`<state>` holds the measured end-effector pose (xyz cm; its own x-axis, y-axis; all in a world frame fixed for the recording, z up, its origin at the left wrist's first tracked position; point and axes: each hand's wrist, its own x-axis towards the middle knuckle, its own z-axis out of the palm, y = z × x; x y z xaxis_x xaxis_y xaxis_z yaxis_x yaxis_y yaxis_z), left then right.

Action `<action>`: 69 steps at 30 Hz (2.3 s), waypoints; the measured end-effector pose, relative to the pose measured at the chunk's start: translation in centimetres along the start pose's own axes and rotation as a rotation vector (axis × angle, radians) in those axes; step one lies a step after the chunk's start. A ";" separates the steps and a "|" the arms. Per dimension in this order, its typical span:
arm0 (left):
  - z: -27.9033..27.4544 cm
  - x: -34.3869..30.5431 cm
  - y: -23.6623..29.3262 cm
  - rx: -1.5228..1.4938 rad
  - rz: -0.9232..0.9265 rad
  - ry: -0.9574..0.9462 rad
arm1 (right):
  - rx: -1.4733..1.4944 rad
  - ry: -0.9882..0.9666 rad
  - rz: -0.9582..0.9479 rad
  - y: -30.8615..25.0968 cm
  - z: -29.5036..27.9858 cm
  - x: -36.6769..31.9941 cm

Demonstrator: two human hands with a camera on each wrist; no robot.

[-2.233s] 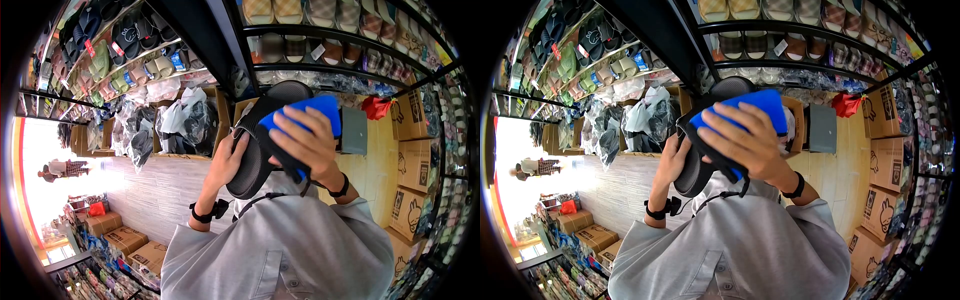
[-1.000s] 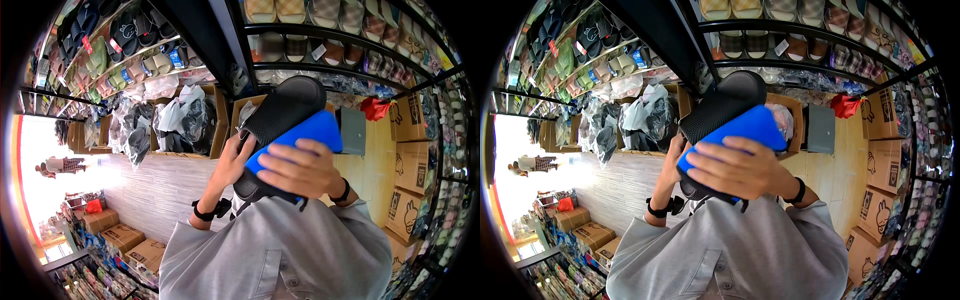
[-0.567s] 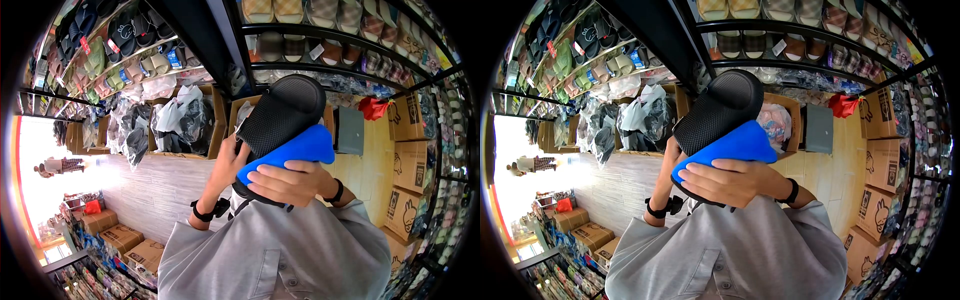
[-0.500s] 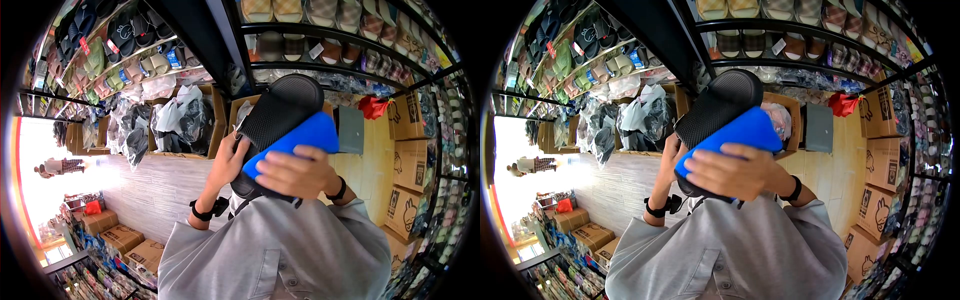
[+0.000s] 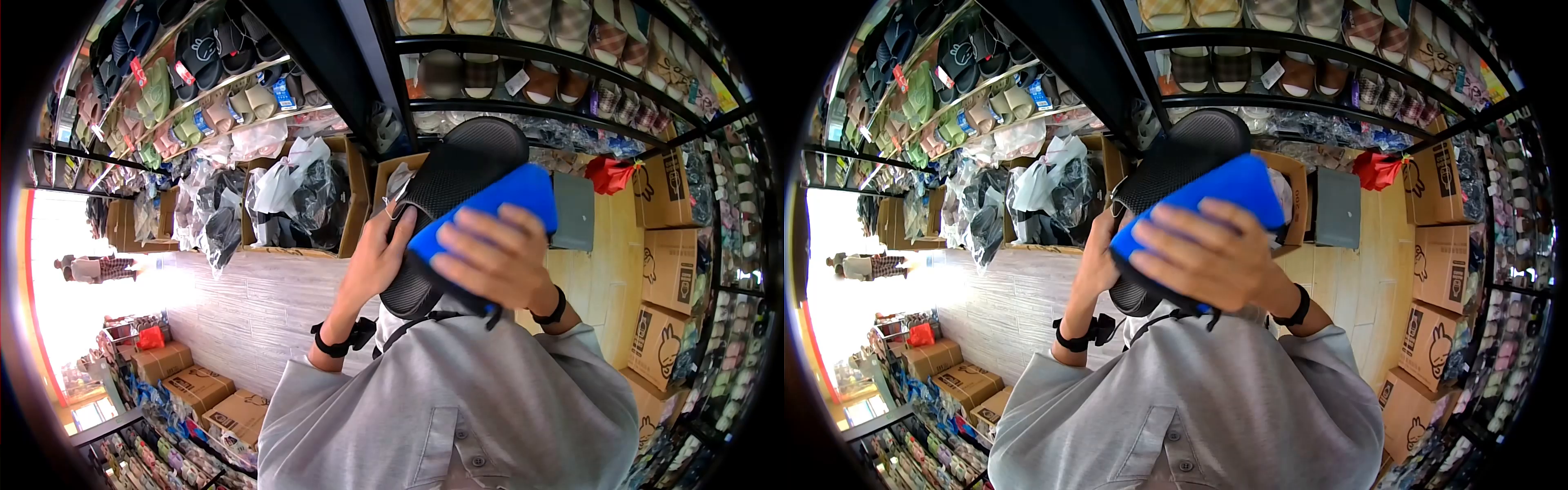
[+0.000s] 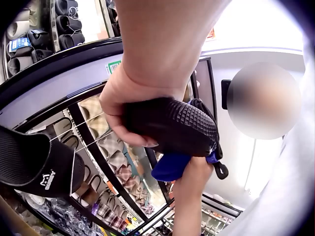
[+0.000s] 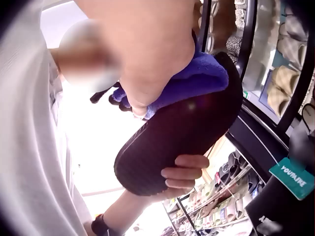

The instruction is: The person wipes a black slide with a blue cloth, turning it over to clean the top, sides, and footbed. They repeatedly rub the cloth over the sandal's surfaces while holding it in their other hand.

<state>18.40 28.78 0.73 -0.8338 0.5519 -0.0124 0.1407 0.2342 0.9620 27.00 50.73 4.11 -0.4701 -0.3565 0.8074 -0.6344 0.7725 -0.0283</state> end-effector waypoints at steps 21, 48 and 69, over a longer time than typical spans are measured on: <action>0.3 1.1 1.8 0.165 -0.043 0.048 | 0.159 0.063 0.252 1.3 -0.2 1.2; 1.2 2.4 -1.0 -0.055 -0.001 -0.006 | 0.065 0.156 0.222 1.6 0.6 0.4; 0.8 2.7 -2.9 -0.170 -0.091 0.002 | 0.004 0.023 0.151 2.8 1.2 0.0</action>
<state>16.17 30.28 -2.35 -0.8403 0.5326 -0.1015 -0.0276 0.1449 0.9891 24.49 52.30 3.34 -0.5464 -0.2239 0.8070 -0.5595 0.8146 -0.1528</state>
